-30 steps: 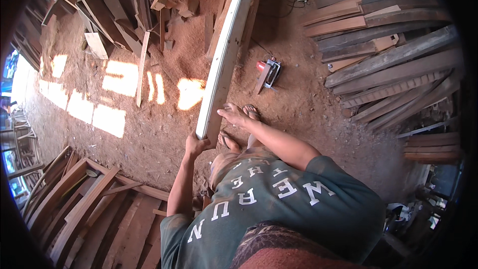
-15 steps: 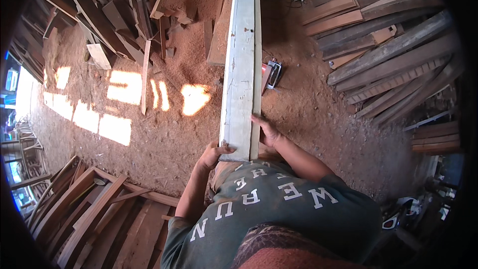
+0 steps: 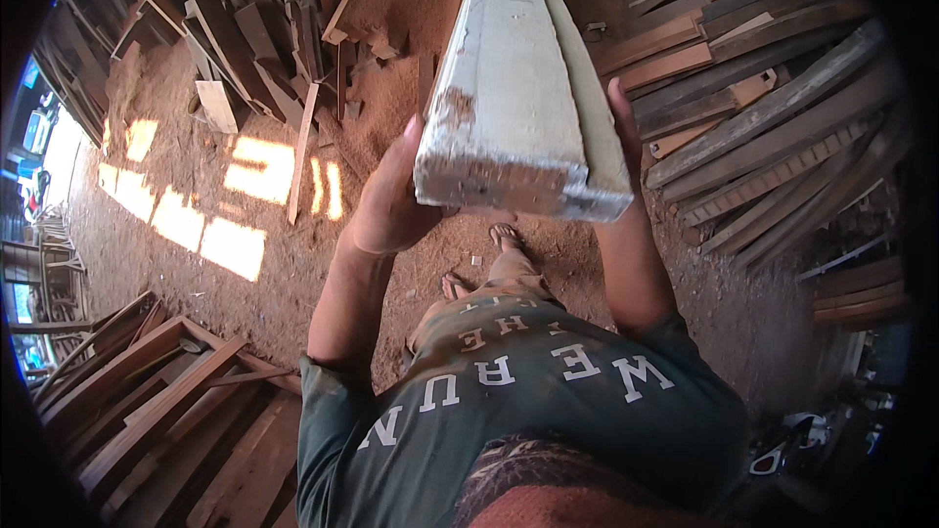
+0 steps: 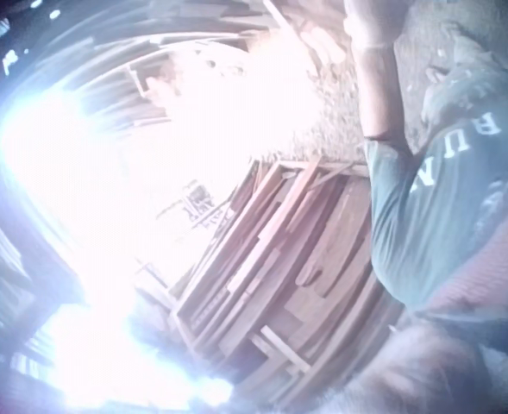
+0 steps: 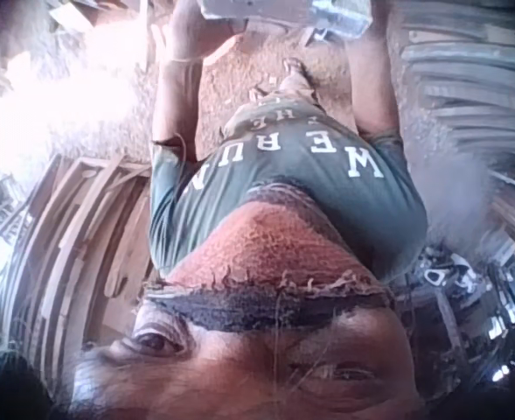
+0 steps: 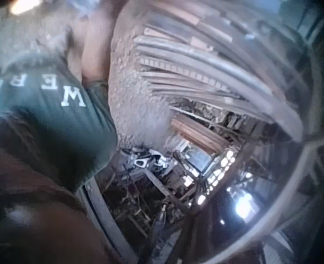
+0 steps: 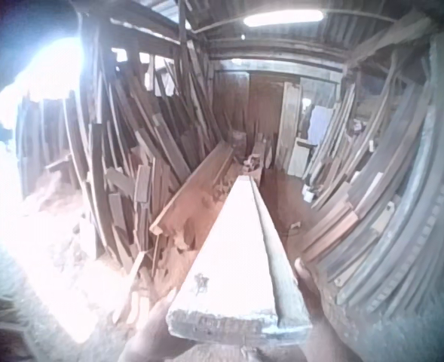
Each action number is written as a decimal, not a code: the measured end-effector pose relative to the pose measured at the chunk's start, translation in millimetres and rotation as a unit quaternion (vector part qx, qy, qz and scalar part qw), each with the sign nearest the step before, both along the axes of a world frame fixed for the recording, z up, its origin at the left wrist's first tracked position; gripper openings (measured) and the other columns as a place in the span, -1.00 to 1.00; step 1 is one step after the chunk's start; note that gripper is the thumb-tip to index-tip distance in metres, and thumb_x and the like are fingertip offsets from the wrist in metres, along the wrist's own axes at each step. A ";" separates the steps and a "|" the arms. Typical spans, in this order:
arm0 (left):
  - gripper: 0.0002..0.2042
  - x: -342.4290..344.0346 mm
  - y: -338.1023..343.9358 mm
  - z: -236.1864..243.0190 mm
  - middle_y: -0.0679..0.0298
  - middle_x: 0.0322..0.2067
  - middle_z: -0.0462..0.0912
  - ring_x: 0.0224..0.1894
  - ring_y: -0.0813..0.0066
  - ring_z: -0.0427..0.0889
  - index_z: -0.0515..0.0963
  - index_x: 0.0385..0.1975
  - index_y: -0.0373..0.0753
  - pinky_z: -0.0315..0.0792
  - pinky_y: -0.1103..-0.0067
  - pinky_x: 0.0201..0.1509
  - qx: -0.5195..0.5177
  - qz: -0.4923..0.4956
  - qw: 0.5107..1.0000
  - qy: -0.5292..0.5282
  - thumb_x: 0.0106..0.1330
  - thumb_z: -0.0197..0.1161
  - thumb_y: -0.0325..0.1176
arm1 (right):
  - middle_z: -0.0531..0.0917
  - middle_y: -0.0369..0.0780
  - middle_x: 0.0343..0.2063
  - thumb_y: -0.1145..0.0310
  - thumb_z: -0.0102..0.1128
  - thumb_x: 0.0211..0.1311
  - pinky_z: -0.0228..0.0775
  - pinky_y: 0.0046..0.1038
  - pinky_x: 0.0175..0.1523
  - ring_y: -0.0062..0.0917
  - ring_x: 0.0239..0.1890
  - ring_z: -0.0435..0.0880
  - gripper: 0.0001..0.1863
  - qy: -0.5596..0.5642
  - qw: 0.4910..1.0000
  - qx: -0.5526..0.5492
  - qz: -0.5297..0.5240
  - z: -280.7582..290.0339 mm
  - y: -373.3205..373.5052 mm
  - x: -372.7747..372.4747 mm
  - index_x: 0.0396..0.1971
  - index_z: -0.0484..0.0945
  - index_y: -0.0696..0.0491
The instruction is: The person measures and marks a long white wooden plank with a tape measure and pencil. They then use a circular saw to cut the plank into smaller sections. The person also measures and stacks other wooden planks against a wall.
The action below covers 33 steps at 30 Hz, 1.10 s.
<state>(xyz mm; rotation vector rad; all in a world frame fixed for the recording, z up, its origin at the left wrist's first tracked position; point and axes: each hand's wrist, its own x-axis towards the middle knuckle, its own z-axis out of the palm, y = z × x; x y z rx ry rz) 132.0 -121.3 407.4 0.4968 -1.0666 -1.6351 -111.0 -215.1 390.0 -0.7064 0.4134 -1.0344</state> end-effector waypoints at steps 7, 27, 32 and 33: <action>-0.38 -8.7 -18.0 48.5 -0.06 0.26 0.57 0.22 -0.08 0.65 0.28 0.45 -0.27 0.66 -0.04 0.17 0.003 -0.020 0.996 0.089 0.65 -0.21 0.10 | 0.56 -0.07 0.27 0.02 -0.23 0.68 0.48 -0.17 0.35 -0.30 0.29 0.59 -0.41 -0.212 0.967 -0.114 0.086 16.2 -11.3 7.4 0.44 0.34 0.12; -0.35 14.7 -11.6 49.9 -0.09 0.19 0.64 0.15 -0.10 0.71 0.39 0.40 -0.26 0.71 0.06 0.11 0.051 -0.010 0.978 0.204 0.62 -0.22 0.16 | 0.55 -0.12 0.33 0.12 -0.18 0.65 0.52 -0.17 0.33 -0.28 0.31 0.60 -0.42 -0.245 0.958 -0.073 0.129 1.1 -18.7 37.4 0.49 0.29 0.11; -0.26 18.7 -1.5 38.8 -0.11 0.19 0.63 0.16 -0.08 0.70 0.32 0.44 -0.28 0.75 0.07 0.06 0.078 -0.005 0.974 0.215 0.59 -0.23 0.27 | 0.52 -0.07 0.34 0.10 -0.17 0.66 0.43 -0.12 0.41 -0.26 0.34 0.56 -0.41 -0.205 0.967 -0.070 0.132 -7.7 -10.1 39.3 0.49 0.25 0.13; -0.23 22.4 2.6 31.5 -0.12 0.19 0.63 0.16 -0.07 0.70 0.30 0.46 -0.28 0.75 0.07 0.05 0.079 0.002 0.976 0.205 0.58 -0.23 0.30 | 0.52 -0.07 0.34 0.08 -0.15 0.66 0.43 -0.12 0.41 -0.27 0.35 0.56 -0.41 -0.194 0.971 -0.041 0.136 -8.0 -6.5 40.8 0.49 0.26 0.13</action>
